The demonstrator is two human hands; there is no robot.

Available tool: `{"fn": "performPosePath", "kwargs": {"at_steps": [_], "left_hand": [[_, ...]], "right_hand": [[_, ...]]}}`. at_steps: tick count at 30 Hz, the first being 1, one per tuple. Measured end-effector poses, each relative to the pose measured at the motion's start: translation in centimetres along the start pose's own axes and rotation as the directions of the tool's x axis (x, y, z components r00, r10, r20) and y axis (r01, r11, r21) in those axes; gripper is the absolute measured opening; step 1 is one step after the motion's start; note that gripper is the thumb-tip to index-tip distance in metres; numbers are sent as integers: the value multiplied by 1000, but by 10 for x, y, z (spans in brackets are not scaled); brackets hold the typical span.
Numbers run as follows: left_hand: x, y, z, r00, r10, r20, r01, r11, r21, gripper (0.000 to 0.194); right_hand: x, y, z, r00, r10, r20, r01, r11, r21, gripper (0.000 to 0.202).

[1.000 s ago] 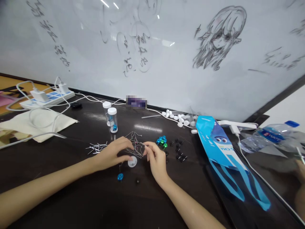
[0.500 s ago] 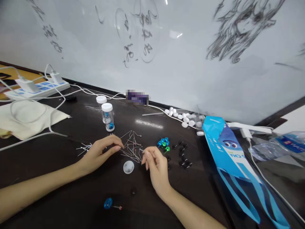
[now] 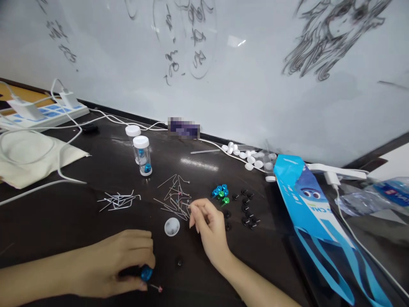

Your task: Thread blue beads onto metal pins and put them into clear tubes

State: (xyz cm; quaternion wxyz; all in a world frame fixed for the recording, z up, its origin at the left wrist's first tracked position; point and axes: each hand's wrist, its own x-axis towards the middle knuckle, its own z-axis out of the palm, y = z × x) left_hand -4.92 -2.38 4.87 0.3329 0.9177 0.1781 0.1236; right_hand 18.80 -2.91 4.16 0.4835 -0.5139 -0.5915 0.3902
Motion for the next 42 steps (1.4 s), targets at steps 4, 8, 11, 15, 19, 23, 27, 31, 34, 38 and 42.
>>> {"fn": "performPosePath", "kwargs": {"at_steps": [4, 8, 11, 15, 19, 23, 27, 31, 34, 38, 42], "left_hand": [[3, -4, -1, 998, -52, -38, 50, 996, -72, 20], [3, -9, -9, 984, -79, -163, 46, 980, -194, 47], [10, -16, -13, 938, -173, -301, 117, 973, -197, 24], [27, -21, -9, 914, -234, -332, 227, 972, -61, 27], [38, -19, -3, 919, -231, -318, 253, 967, 27, 43], [41, -18, -3, 927, -233, -293, 263, 962, 70, 35], [39, -19, -3, 941, -205, -270, 223, 974, 35, 23], [35, -19, -2, 936, -206, -286, 213, 977, -7, 24], [33, -17, -1, 931, -215, -296, 214, 976, -36, 23], [30, -16, 0, 925, -230, -302, 192, 970, -151, 22], [29, -17, 1, 930, -234, -283, 181, 963, -202, 21]], "right_hand": [[1, 0, -1, 999, -35, 30, 38, 993, -115, 19], [2, 1, -1, 995, -87, 38, 92, 984, -156, 16], [3, 1, -1, 995, -86, 51, 91, 989, -117, 15], [1, -1, -1, 994, -98, 48, 102, 992, -78, 13], [-1, -4, -1, 977, -203, 62, 211, 958, -194, 15], [-3, -6, 0, 945, -300, 129, 325, 905, -274, 10], [-5, -6, 2, 916, -348, 199, 397, 856, -332, 9], [-8, -4, 3, 894, -375, 247, 446, 805, -392, 11], [-10, -3, 3, 875, -391, 285, 479, 778, -405, 12], [-10, -3, 3, 858, -394, 330, 507, 755, -415, 12], [-10, -3, 3, 851, -393, 348, 517, 742, -427, 12]]}}
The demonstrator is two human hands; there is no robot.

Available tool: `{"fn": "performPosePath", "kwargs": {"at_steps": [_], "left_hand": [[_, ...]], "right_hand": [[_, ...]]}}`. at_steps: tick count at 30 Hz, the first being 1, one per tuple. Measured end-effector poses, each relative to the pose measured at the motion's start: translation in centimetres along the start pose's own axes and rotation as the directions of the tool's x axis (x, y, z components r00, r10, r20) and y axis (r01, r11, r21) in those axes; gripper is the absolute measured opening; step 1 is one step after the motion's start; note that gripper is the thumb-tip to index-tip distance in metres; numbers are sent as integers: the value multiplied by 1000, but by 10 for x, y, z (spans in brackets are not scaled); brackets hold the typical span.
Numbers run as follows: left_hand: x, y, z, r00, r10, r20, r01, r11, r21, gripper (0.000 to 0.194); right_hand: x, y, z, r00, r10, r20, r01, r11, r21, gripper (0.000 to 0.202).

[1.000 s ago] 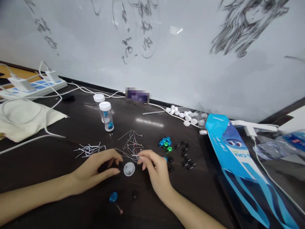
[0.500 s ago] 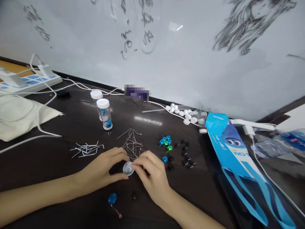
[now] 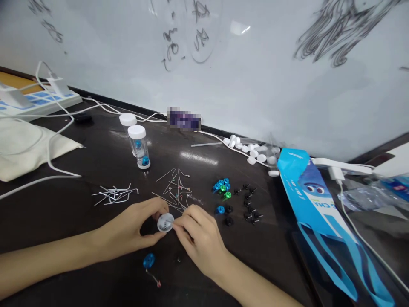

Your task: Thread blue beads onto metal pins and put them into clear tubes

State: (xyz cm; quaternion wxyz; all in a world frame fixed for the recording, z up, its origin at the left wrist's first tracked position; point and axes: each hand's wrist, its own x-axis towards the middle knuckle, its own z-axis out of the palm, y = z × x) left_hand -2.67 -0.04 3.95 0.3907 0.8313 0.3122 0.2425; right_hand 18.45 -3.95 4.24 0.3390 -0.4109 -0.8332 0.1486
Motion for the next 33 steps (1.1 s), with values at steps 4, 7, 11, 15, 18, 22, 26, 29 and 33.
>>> {"fn": "performPosePath", "kwargs": {"at_steps": [4, 7, 11, 15, 18, 22, 26, 29, 33], "left_hand": [[0, 0, 1, 1000, 11, 11, -12, 1000, 23, 20], [1, 1, 1, 1000, 28, 14, -29, 998, 59, 19], [0, 1, 1, 999, 44, 25, -46, 994, 96, 20], [-1, 0, 2, 998, 69, 9, -70, 991, 118, 22], [-2, 0, 3, 995, 96, -20, -93, 989, 118, 22], [-2, 0, 3, 993, 112, -27, -108, 986, 127, 20], [-2, 0, 3, 994, 109, -11, -106, 982, 156, 20], [-2, 0, 3, 995, 102, -8, -99, 981, 164, 20], [-2, 0, 3, 996, 87, -1, -85, 982, 167, 20]], "right_hand": [[-1, 0, 0, 1000, 2, 7, -2, 1000, -8, 12], [-3, 0, 0, 1000, 3, 5, -3, 1000, -7, 12], [-3, -1, 0, 997, -61, 57, 62, 998, -30, 13], [-4, -1, 0, 992, -98, 79, 103, 992, -70, 14], [-5, 0, 0, 994, -93, 63, 97, 992, -81, 14], [-5, 0, 1, 991, -99, 85, 106, 991, -86, 16], [-4, 0, 0, 991, -93, 94, 101, 992, -81, 14], [-4, 1, 0, 991, -95, 89, 102, 992, -77, 14], [-4, 0, 0, 991, -97, 89, 104, 992, -74, 14]]}}
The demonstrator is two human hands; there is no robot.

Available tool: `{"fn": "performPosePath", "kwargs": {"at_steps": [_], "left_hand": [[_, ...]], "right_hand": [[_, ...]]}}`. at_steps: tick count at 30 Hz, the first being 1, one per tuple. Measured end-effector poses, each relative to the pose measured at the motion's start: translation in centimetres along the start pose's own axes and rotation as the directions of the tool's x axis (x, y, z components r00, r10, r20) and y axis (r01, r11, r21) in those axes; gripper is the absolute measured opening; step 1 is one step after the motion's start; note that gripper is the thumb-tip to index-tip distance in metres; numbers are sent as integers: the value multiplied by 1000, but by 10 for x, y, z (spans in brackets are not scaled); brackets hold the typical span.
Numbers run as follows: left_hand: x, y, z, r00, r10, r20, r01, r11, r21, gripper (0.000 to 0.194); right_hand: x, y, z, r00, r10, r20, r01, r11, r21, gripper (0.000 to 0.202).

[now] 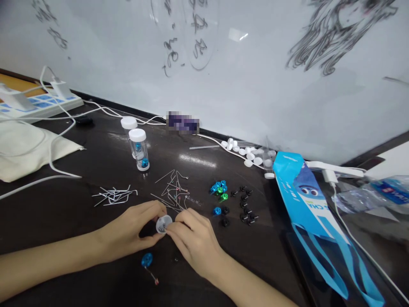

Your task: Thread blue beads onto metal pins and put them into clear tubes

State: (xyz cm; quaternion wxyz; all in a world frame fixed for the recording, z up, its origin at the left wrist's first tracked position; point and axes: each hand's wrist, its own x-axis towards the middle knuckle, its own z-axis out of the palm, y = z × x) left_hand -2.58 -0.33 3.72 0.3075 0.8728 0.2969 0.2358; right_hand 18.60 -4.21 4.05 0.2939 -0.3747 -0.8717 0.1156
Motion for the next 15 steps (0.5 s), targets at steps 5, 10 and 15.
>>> {"fn": "performPosePath", "kwargs": {"at_steps": [5, 10, 15], "left_hand": [[0, 0, 1, 1000, -4, 0, 4, 1000, -5, 19], [1, 1, 1, 1000, 0, -7, 0, 1000, 13, 18], [2, 3, 0, 1000, 1, -15, -1, 1000, 25, 17]], "right_hand": [[1, -4, -3, 1000, 19, 12, -19, 1000, 1, 16], [2, -5, -4, 1000, 15, 6, -15, 1000, -21, 17], [1, -3, -3, 1000, 13, 12, -13, 999, -30, 18]]}}
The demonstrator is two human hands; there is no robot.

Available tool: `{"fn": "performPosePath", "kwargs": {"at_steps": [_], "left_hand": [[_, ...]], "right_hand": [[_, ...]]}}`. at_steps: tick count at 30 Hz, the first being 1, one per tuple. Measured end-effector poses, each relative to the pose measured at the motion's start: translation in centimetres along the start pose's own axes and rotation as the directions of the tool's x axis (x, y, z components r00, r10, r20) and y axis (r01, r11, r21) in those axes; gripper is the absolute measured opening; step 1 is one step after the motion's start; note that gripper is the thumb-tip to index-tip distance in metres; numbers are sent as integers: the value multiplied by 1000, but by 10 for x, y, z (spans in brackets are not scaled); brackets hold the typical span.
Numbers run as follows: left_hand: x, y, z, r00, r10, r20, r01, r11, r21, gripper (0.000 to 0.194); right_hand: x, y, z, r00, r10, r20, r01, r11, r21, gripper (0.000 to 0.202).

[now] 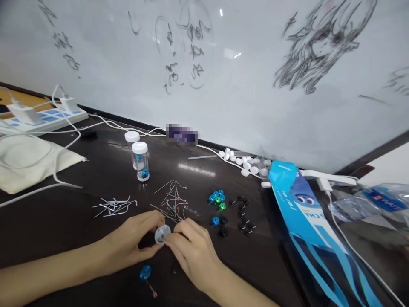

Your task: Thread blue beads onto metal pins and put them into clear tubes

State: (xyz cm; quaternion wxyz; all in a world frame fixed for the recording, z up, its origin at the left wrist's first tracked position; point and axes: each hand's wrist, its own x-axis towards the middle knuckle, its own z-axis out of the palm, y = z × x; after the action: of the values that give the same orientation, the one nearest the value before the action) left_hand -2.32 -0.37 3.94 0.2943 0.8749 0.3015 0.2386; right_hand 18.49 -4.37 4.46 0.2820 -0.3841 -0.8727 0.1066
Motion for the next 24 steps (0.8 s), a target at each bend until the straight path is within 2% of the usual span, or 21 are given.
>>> {"fn": "performPosePath", "kwargs": {"at_steps": [15, 24], "left_hand": [[-2, -3, 3, 998, 52, -43, -51, 999, 19, 17], [-2, -1, 2, 999, 46, -20, -45, 998, 52, 18]], "right_hand": [[1, -3, -1, 1000, -16, -12, 15, 1000, -22, 19], [1, -2, -1, 999, -36, 2, 36, 998, -42, 18]]}}
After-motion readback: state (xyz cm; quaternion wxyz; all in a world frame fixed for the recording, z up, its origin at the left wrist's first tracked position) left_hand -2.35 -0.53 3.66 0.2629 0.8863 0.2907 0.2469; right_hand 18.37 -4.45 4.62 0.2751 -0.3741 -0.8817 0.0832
